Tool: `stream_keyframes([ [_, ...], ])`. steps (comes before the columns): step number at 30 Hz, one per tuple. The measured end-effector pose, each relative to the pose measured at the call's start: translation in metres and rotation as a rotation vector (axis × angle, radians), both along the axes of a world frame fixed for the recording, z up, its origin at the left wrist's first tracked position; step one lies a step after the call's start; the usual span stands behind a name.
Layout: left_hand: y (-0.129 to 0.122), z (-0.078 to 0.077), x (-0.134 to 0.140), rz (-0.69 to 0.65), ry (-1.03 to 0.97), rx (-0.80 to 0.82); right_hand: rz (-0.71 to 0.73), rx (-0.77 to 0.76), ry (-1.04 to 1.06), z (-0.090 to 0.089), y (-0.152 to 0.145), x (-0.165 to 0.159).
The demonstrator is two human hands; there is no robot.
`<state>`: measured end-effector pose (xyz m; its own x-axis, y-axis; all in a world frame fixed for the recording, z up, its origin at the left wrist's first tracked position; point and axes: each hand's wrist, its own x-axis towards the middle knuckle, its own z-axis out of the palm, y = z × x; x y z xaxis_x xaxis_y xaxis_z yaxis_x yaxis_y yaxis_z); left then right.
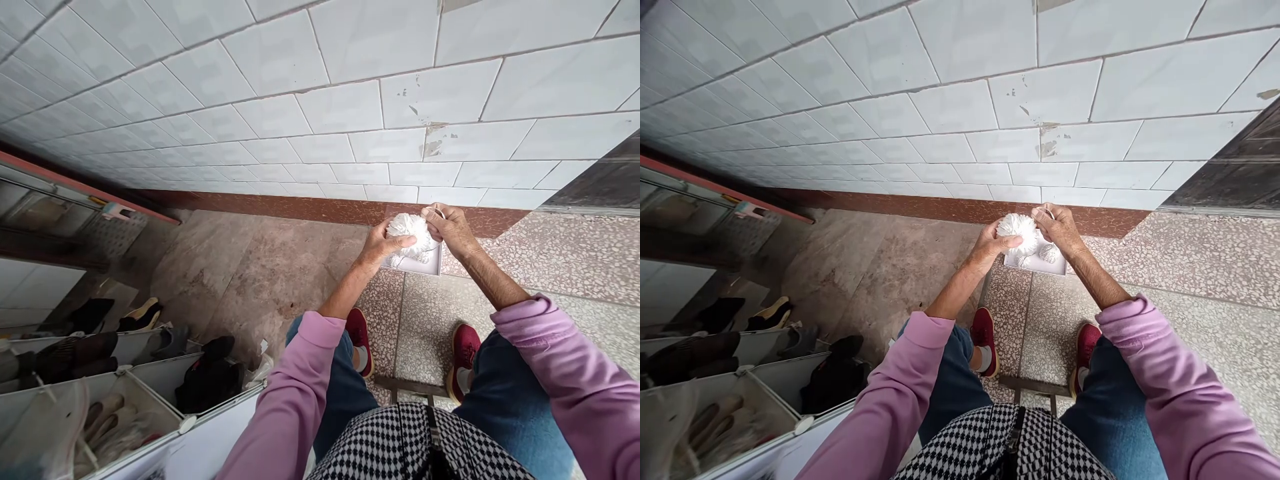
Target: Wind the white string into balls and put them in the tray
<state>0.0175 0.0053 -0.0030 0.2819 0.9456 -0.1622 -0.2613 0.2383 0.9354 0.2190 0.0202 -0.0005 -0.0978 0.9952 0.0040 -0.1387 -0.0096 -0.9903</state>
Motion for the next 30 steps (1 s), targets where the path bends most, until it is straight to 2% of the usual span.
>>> stream_keyframes([
  [5,0.000,0.011,-0.002,-0.075,-0.064,0.009,-0.026,-0.055,-0.072,-0.019,0.005,-0.008],
  [8,0.005,0.013,-0.010,-0.076,-0.131,-0.066,0.139,-0.101,0.021,-0.017,0.003,-0.015],
  [12,0.011,0.009,-0.024,-0.029,-0.218,-0.190,0.427,-0.161,0.188,-0.001,0.002,-0.013],
  [14,0.011,0.006,-0.027,0.016,-0.238,-0.209,0.419,-0.137,0.239,0.006,0.003,-0.006],
  [17,0.007,0.005,-0.023,0.066,-0.249,-0.187,0.282,-0.102,0.226,0.006,0.006,-0.001],
  [21,0.005,0.009,-0.013,0.018,-0.256,-0.117,0.175,-0.076,0.021,-0.008,-0.004,-0.019],
  [23,0.007,0.010,-0.011,0.063,-0.231,-0.043,0.159,-0.005,-0.117,-0.015,-0.016,-0.035],
  [27,0.014,0.005,-0.015,0.254,-0.029,0.110,0.246,0.163,-0.309,-0.012,-0.043,-0.061],
  [30,0.018,-0.002,-0.020,0.317,0.170,0.178,0.347,0.226,-0.285,0.003,-0.050,-0.062],
])
